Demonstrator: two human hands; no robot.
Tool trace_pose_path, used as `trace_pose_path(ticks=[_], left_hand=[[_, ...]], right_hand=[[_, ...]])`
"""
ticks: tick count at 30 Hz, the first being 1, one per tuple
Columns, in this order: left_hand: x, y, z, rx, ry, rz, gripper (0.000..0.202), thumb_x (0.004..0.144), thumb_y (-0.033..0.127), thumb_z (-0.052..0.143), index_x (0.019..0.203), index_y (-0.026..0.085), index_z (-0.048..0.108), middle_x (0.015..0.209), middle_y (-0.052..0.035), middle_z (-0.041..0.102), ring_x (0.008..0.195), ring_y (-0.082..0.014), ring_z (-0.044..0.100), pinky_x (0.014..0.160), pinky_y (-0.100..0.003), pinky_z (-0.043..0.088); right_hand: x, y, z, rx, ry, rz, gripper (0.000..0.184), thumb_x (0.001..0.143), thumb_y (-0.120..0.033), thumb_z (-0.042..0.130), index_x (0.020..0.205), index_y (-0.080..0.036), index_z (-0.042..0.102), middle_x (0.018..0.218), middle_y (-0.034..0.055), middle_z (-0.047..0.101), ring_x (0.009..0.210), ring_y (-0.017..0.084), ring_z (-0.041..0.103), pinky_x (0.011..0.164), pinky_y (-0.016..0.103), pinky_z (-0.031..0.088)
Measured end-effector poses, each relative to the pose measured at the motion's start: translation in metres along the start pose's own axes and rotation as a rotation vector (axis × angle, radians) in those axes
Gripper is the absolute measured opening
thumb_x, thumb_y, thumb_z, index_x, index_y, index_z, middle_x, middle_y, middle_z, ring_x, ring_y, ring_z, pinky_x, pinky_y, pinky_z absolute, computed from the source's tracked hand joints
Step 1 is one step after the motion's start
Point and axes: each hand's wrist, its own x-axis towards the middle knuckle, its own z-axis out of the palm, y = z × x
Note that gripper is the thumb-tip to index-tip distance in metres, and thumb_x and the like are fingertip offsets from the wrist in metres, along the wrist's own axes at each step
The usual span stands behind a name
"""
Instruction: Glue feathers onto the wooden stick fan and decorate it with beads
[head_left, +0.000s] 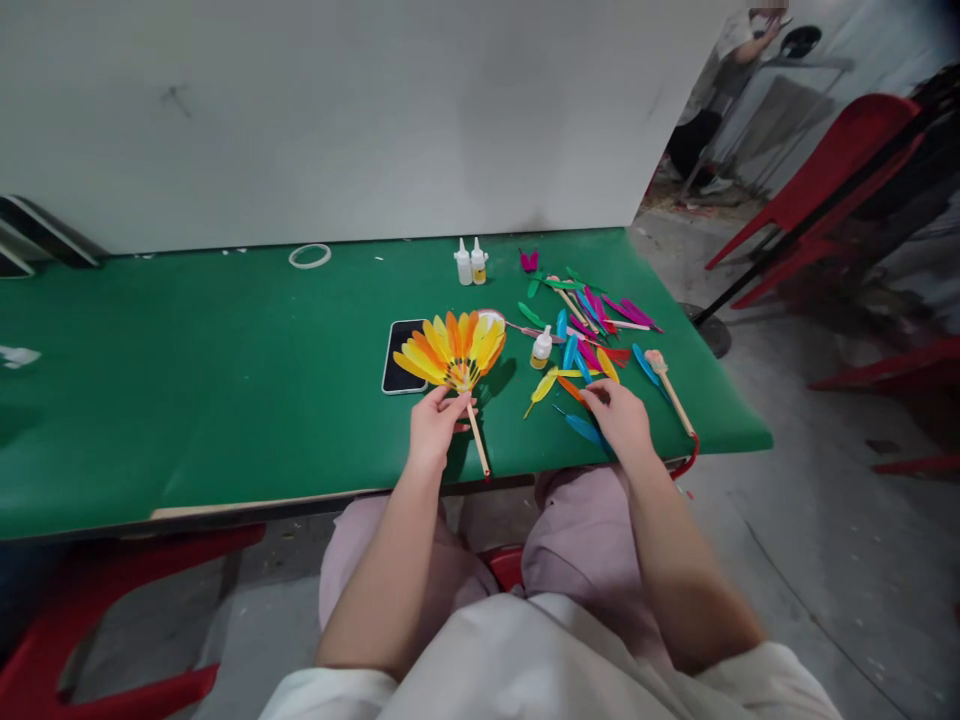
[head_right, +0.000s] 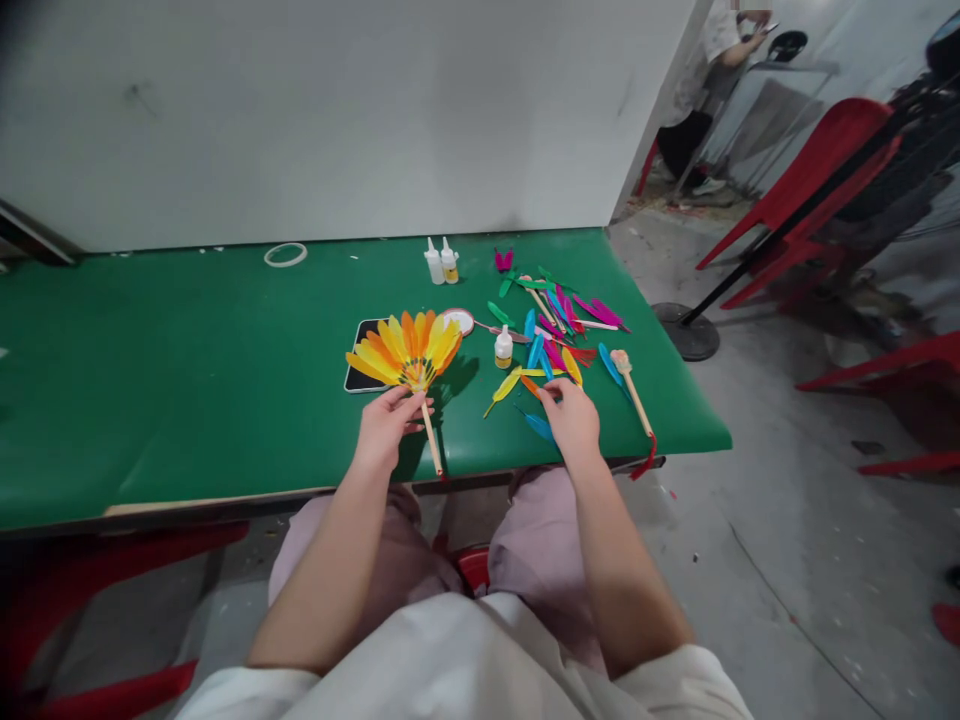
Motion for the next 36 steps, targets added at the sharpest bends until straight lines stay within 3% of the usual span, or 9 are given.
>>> trace_pose_path(ticks=[3, 6, 9, 16, 20, 25, 30, 33, 36], left_hand=[[0.003, 0.000, 0.007, 0.033, 0.016, 0.046, 0.057, 0.064, 0.031, 0.071, 0.116, 0.018, 0.053, 0.074, -0.0037, 0.068, 0.062, -0.0140, 0.065, 0.045, -0.018, 0.047], [0.005, -0.004, 0.013, 0.080, 0.043, 0.105, 0.085, 0.067, 0.026, 0.070, 0.139, 0.023, 0.024, 0.071, -0.0014, 0.067, 0.061, -0.0154, 0.065, 0.045, -0.020, 0.049], [0.006, -0.009, 0.015, 0.119, 0.051, 0.127, 0.102, 0.069, 0.025, 0.069, 0.142, 0.025, -0.002, 0.071, 0.0000, 0.067, 0.061, -0.0162, 0.066, 0.048, -0.022, 0.051], [0.000, -0.009, 0.016, 0.323, 0.034, 0.137, 0.104, 0.071, 0.028, 0.067, 0.141, 0.027, -0.010, 0.061, 0.0057, 0.063, 0.054, -0.0130, 0.063, 0.053, -0.022, 0.050], [-0.006, -0.011, 0.017, 0.511, 0.047, 0.203, 0.100, 0.073, 0.032, 0.064, 0.142, 0.024, -0.008, 0.059, 0.0070, 0.061, 0.050, -0.0111, 0.059, 0.054, -0.020, 0.046], [-0.009, -0.013, 0.018, 0.752, -0.008, 0.320, 0.088, 0.079, 0.033, 0.056, 0.143, 0.017, -0.002, 0.061, 0.0040, 0.061, 0.055, -0.0138, 0.058, 0.056, -0.022, 0.040], [-0.014, -0.010, 0.020, 0.964, -0.059, 0.389, 0.071, 0.082, 0.032, 0.050, 0.142, 0.018, 0.014, 0.070, 0.0000, 0.063, 0.063, -0.0166, 0.058, 0.059, -0.025, 0.038], [-0.021, -0.012, 0.023, 1.139, -0.032, 0.497, 0.057, 0.085, 0.033, 0.046, 0.137, 0.019, 0.030, 0.081, -0.0047, 0.064, 0.076, -0.0197, 0.058, 0.065, -0.027, 0.039], [-0.027, -0.017, 0.028, 1.331, -0.015, 0.584, 0.046, 0.087, 0.035, 0.042, 0.130, 0.019, 0.043, 0.089, -0.0086, 0.063, 0.085, -0.0225, 0.056, 0.067, -0.028, 0.039]], right_hand=[[0.010, 0.001, -0.005, -0.184, -0.043, -0.035, 0.022, 0.078, -0.040, 0.052, 0.083, -0.022, 0.063, 0.079, 0.0028, 0.066, 0.074, 0.018, 0.059, 0.060, 0.028, 0.039], [0.017, -0.014, 0.004, -0.305, -0.057, -0.077, 0.029, 0.080, -0.047, 0.049, 0.083, -0.022, 0.063, 0.078, 0.0043, 0.064, 0.074, 0.019, 0.059, 0.057, 0.028, 0.036], [0.025, -0.028, 0.012, -0.412, -0.094, -0.098, 0.034, 0.080, -0.051, 0.049, 0.084, -0.020, 0.064, 0.083, 0.0071, 0.063, 0.077, 0.021, 0.059, 0.057, 0.029, 0.037], [0.032, -0.040, 0.021, -0.564, -0.125, -0.121, 0.044, 0.077, -0.059, 0.047, 0.085, -0.018, 0.064, 0.090, 0.0104, 0.061, 0.078, 0.023, 0.060, 0.061, 0.032, 0.041], [0.030, -0.048, 0.032, -0.590, -0.126, -0.122, 0.047, 0.078, -0.058, 0.047, 0.090, -0.015, 0.060, 0.092, 0.0144, 0.060, 0.078, 0.026, 0.062, 0.062, 0.035, 0.043], [0.039, -0.045, 0.034, -0.507, -0.249, -0.060, 0.029, 0.077, -0.047, 0.054, 0.085, -0.019, 0.058, 0.093, 0.0095, 0.061, 0.080, 0.023, 0.061, 0.062, 0.032, 0.041], [0.049, -0.035, 0.029, -0.396, -0.366, -0.054, 0.013, 0.071, -0.032, 0.061, 0.075, -0.020, 0.057, 0.081, 0.0028, 0.061, 0.068, 0.016, 0.058, 0.056, 0.026, 0.036], [0.048, -0.031, 0.029, -0.349, -0.386, -0.068, 0.006, 0.071, -0.024, 0.060, 0.073, -0.020, 0.055, 0.076, 0.0002, 0.061, 0.064, 0.013, 0.056, 0.054, 0.023, 0.035], [0.044, -0.032, 0.031, -0.319, -0.362, -0.073, 0.011, 0.072, -0.025, 0.059, 0.080, -0.022, 0.051, 0.075, -0.0010, 0.061, 0.064, 0.012, 0.055, 0.053, 0.023, 0.034]])
